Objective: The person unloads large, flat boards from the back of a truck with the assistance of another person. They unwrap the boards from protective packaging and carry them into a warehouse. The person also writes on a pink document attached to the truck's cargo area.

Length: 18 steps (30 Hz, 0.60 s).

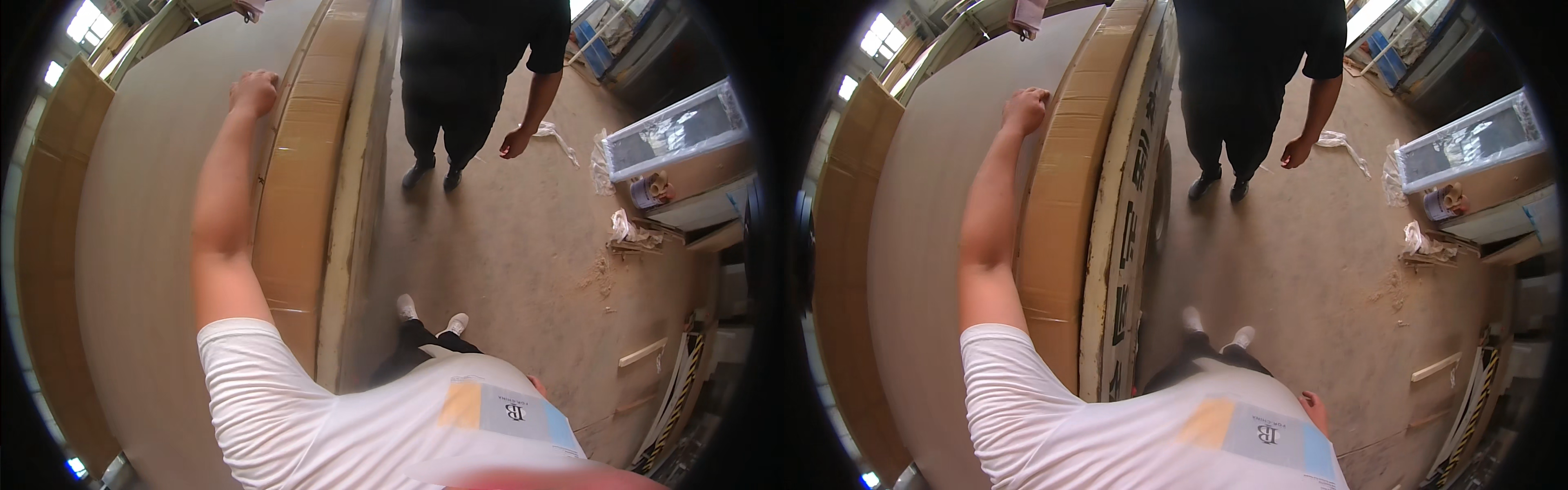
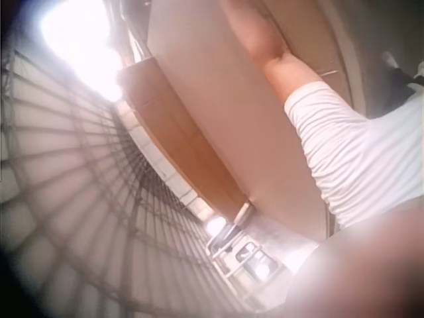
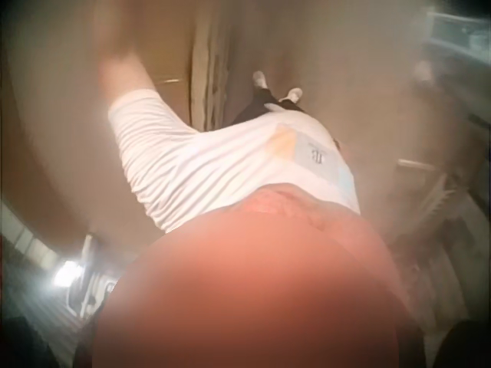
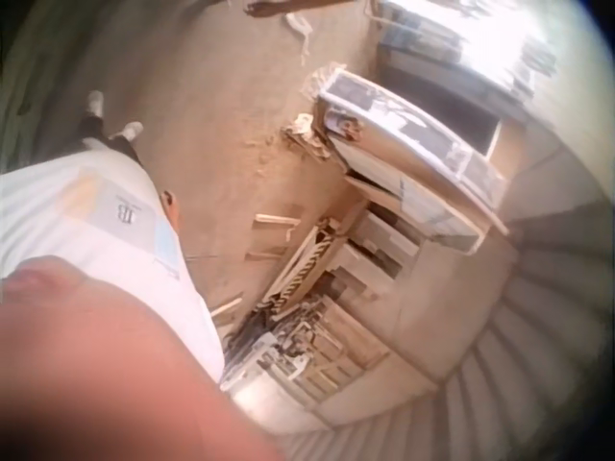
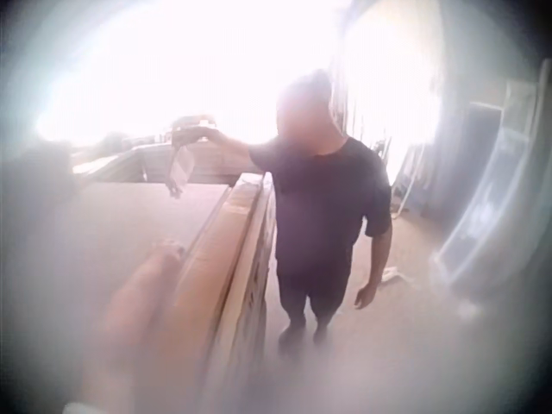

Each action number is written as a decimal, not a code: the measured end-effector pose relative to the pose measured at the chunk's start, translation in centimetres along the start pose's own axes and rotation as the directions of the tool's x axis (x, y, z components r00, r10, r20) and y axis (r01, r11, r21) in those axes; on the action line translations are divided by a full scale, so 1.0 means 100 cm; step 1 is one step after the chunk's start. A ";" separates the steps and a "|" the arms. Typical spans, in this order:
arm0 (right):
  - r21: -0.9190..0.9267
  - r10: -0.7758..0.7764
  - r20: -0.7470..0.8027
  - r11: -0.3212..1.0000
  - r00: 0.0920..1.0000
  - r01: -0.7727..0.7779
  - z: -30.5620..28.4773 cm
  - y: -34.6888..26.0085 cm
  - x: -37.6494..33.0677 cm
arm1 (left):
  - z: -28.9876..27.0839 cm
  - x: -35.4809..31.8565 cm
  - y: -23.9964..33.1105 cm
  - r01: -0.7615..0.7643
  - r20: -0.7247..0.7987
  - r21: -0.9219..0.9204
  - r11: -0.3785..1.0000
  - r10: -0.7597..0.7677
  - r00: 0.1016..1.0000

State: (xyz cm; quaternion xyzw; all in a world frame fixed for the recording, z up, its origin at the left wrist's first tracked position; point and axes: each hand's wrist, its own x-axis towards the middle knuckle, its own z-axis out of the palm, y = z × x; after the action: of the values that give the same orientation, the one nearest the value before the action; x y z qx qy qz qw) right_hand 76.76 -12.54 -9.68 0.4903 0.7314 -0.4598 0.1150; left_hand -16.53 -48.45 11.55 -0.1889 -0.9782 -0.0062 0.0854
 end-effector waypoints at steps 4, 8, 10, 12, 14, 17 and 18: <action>-0.086 -0.036 0.012 0.996 0.999 0.037 -0.005 0.009 0.021 | -0.007 0.002 0.007 -0.011 -0.015 0.001 1.000 0.011 1.000; 0.137 0.154 -0.037 0.980 0.987 -0.147 -0.011 -0.043 0.019 | -0.001 -0.002 0.014 0.033 -0.020 -0.003 0.999 -0.033 0.999; 0.173 0.172 -0.034 0.971 0.985 -0.164 -0.011 -0.046 0.027 | -0.015 0.004 0.015 -0.012 0.057 0.037 0.999 0.010 0.998; 0.119 0.127 -0.030 0.985 0.991 -0.123 -0.013 -0.046 0.034 | -0.020 0.005 0.020 0.001 0.054 0.034 0.999 -0.003 0.999; 0.109 0.090 -0.019 0.990 0.996 -0.087 -0.015 -0.049 0.046 | -0.006 -0.002 0.023 0.076 -0.021 -0.012 0.997 -0.076 0.997; 0.139 0.068 0.014 0.988 0.998 -0.069 -0.025 -0.034 0.055 | -0.023 -0.006 0.009 0.018 0.022 0.096 0.995 -0.020 1.000; 0.147 0.060 0.015 0.987 0.998 -0.062 -0.027 -0.029 0.060 | -0.032 -0.014 0.021 -0.017 -0.093 0.013 1.000 0.018 0.996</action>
State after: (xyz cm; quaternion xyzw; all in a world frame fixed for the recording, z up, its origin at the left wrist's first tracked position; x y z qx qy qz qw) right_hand 72.21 -7.02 -10.24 0.5172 0.6794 -0.5116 0.0961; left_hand -13.96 -47.13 14.43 -0.1966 -0.9715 -0.0081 0.1321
